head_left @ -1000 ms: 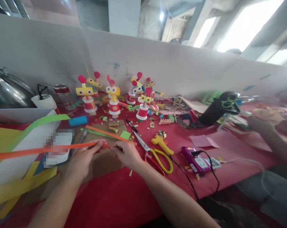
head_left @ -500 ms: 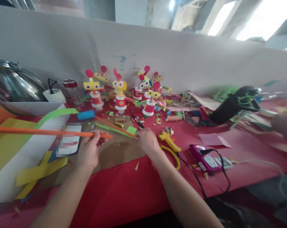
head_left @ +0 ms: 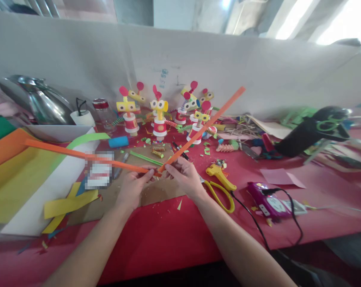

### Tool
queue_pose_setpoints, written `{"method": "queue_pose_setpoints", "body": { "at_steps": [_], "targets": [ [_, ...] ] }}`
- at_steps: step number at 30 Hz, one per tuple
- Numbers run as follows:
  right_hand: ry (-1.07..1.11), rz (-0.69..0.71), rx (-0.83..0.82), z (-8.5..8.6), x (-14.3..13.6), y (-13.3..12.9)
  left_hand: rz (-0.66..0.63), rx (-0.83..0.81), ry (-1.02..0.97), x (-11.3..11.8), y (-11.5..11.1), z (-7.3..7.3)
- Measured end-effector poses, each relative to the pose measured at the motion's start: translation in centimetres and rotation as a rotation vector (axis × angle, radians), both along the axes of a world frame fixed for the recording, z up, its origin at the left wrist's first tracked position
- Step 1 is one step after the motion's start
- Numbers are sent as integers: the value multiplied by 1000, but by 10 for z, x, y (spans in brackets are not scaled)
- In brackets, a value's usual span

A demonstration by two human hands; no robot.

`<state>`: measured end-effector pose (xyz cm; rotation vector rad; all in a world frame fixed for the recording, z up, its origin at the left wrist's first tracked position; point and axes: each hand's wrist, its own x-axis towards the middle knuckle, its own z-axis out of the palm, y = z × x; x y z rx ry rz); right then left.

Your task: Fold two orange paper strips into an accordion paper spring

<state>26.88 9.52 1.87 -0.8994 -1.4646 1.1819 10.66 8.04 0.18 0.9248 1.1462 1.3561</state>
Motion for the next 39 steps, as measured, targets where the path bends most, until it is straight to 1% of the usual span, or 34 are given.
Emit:
{"method": "queue_pose_setpoints", "body": {
  "at_steps": [4, 9, 11, 14, 17, 19, 22, 26, 31, 35, 39],
  "targets": [
    [-76, -48, 35, -5, -4, -1, -53, -3, -15, 3, -1, -7],
    [-182, -101, 58, -11, -8, -2, -92, 10, -17, 6, -3, -8],
    [-139, -47, 29, -10, -8, -1, -126, 2, -131, 7, -3, -7],
    [-3, 97, -28, -5, -6, -2, -174, -52, -312, 7, -3, -3],
    [99, 175, -78, 1, -4, -4, -211, -124, -374, 7, -6, 1],
    [139, 184, -116, 3, -3, -5, -258, -147, -351, 9, -8, 2],
    [153, 145, -142, 4, -3, -5, -291, -108, -275, 10, -8, 1],
    [106, 75, -100, 2, -3, -2, -257, -41, -209, 11, -6, -2],
    [19, 26, -74, -4, -5, 0, -201, -22, -95, 10, -7, -8],
    [19, 44, -97, -5, -6, 1, -239, -3, -12, 9, -7, -9],
    [67, 91, -136, -3, -6, 0, -250, -14, 21, 10, -9, -7]
  ]
}}
